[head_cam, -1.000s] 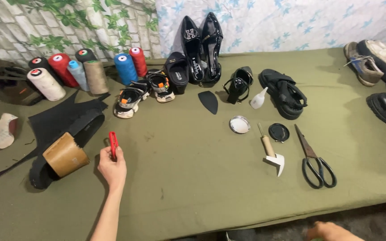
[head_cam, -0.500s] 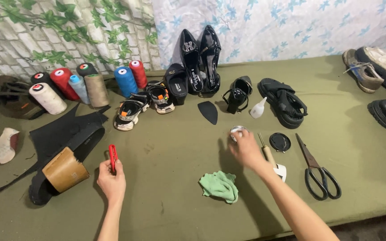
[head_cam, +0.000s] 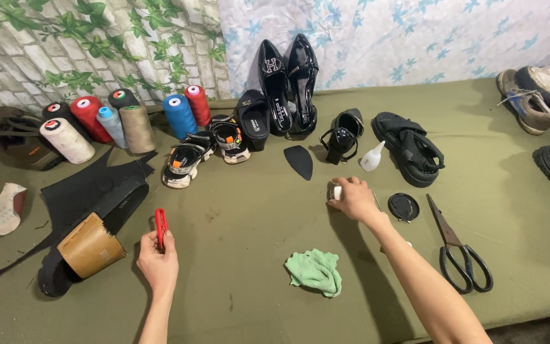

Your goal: The person cleans a black high-heeled shoe using a green cloth, wiping the upper, heel, and sole. They then place the shoe on the table and pick up a shoe sole piece to wipe it with the same cloth.

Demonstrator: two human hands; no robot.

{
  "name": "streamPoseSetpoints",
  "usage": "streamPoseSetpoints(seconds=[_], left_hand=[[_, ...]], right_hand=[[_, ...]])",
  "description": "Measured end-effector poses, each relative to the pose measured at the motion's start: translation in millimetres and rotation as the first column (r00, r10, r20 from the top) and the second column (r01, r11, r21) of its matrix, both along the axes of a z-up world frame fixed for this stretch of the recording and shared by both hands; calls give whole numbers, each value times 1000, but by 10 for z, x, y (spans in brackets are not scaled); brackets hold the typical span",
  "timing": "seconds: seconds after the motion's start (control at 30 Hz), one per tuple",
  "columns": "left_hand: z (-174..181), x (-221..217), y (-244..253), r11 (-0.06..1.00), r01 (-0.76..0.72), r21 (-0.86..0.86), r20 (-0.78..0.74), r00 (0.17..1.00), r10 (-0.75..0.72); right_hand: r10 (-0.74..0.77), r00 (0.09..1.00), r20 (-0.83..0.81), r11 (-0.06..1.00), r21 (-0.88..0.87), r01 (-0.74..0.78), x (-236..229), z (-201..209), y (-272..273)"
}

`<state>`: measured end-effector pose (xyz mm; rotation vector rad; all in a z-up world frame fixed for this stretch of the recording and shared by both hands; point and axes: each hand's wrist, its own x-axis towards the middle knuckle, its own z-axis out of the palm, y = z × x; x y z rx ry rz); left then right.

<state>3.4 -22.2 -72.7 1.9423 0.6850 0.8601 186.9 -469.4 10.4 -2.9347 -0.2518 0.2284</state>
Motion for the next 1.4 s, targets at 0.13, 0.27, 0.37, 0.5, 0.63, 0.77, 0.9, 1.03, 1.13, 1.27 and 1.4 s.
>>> streamPoseSetpoints(seconds=[0.13, 0.27, 0.37, 0.5, 0.63, 0.77, 0.9, 1.03, 1.13, 1.27, 1.4], left_hand=[[-45, 15, 27, 1000, 2, 19, -12, 1000, -2], [-37, 9, 2, 1000, -12, 5, -9, 1000, 12], [0, 2, -12, 999, 18, -33, -6, 1000, -18], [-43, 21, -4, 998, 30, -52, 37, 999, -28], [-10, -10, -5, 999, 30, -45, 30, 999, -29], [68, -19, -46, 996, 20, -83, 17, 1000, -19], [54, -22, -54, 992, 26, -121, 35, 999, -22], [-3, -20, -47, 996, 39, -84, 48, 998, -35], [-2, -39, -32, 996, 27, -81, 46, 999, -23], [12, -31, -30, 996, 43, -79, 46, 998, -39], [-32, -21, -10, 997, 50, -66, 51, 998, -46]], right_hand=[[-160, 984, -83, 983, 82, 166, -20, 379, -173], [-230, 973, -3, 958, 177, 227, 105, 330, -545], [-254, 959, 125, 956, 180, 230, 209, 98, -848], [-314, 935, 162, 935, 222, 276, 295, -11, -1035], [-226, 941, 252, 935, 326, 138, 76, -69, -1258], [-303, 950, 78, 942, 172, 287, -705, 106, -1425], [-376, 918, -122, 924, 18, 381, -1231, -32, -1449], [-319, 945, -75, 928, 178, 328, -1293, -247, -1363], [-349, 928, -129, 887, 274, 371, -1228, -282, -1357], [-365, 864, -345, 810, 340, 478, -1256, 59, -1374], [-396, 851, -346, 754, 406, 516, -1324, 160, -1524]])
